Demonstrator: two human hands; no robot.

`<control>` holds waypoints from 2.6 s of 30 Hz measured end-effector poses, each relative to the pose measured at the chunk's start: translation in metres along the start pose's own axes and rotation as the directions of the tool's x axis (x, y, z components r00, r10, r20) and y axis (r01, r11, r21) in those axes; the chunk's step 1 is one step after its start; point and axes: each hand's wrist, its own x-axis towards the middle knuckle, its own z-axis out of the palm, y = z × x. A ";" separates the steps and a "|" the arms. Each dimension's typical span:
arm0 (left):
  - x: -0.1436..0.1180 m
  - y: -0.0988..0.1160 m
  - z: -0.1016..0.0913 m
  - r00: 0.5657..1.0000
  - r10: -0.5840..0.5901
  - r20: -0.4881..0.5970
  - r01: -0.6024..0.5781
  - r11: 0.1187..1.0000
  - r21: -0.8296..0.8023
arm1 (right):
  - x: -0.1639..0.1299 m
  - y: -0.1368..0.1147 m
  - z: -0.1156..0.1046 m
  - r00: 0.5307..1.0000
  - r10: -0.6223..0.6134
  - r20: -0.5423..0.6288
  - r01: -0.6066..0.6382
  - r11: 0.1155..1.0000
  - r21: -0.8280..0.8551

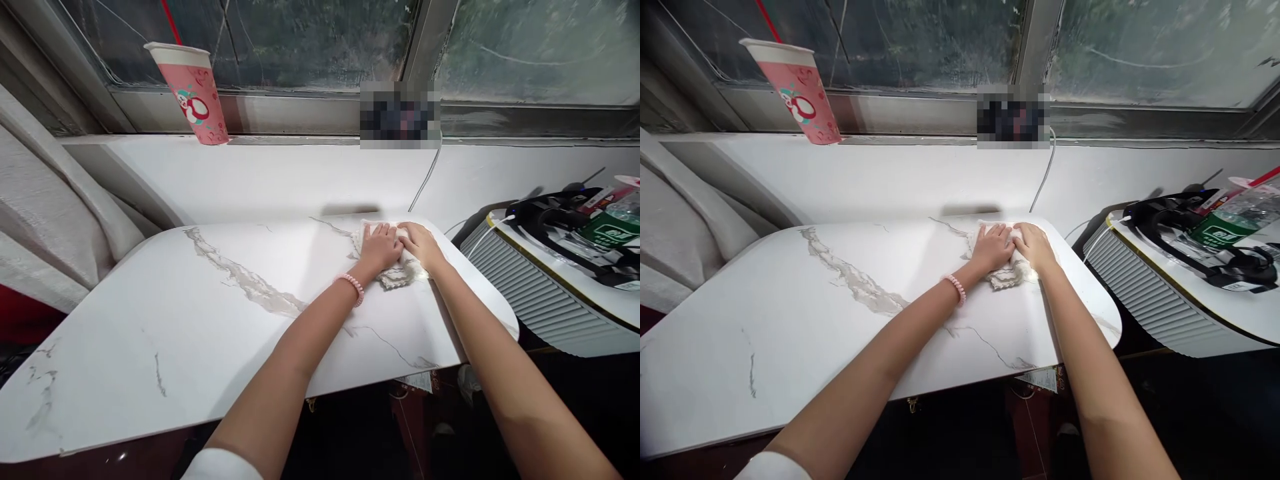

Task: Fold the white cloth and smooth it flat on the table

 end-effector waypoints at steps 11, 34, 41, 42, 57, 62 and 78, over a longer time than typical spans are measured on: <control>-0.076 -0.011 -0.015 0.999 -0.020 -0.040 0.023 0.997 0.070 | -0.027 -0.051 0.002 0.979 -0.197 0.045 0.197 0.980 -0.015; -0.189 -0.127 -0.087 0.955 -0.284 -0.091 0.298 0.907 0.297 | -0.014 -0.241 0.080 0.964 -0.246 0.102 0.243 0.969 0.038; -0.142 -0.182 -0.103 0.970 -0.221 -0.101 0.239 0.946 0.219 | 0.046 -0.246 0.104 0.952 -0.215 0.219 0.253 0.953 -0.165; -0.141 -0.187 -0.103 0.968 -0.225 -0.110 0.244 0.945 0.218 | 0.052 -0.248 0.104 0.939 -0.233 0.251 0.284 0.940 -0.189; -0.341 -0.191 -0.117 0.901 -0.314 -0.300 0.412 0.834 0.366 | -0.024 -0.364 0.119 0.705 -0.682 0.197 0.685 0.726 0.062; -0.431 -0.191 -0.123 0.879 -0.296 -0.374 0.423 0.847 0.322 | -0.065 -0.419 0.117 0.628 -0.766 0.134 0.751 0.642 0.151; -0.342 -0.303 -0.175 0.944 -0.287 -0.163 0.330 0.820 0.468 | 0.024 -0.442 0.175 0.791 -0.576 0.206 0.540 0.816 0.209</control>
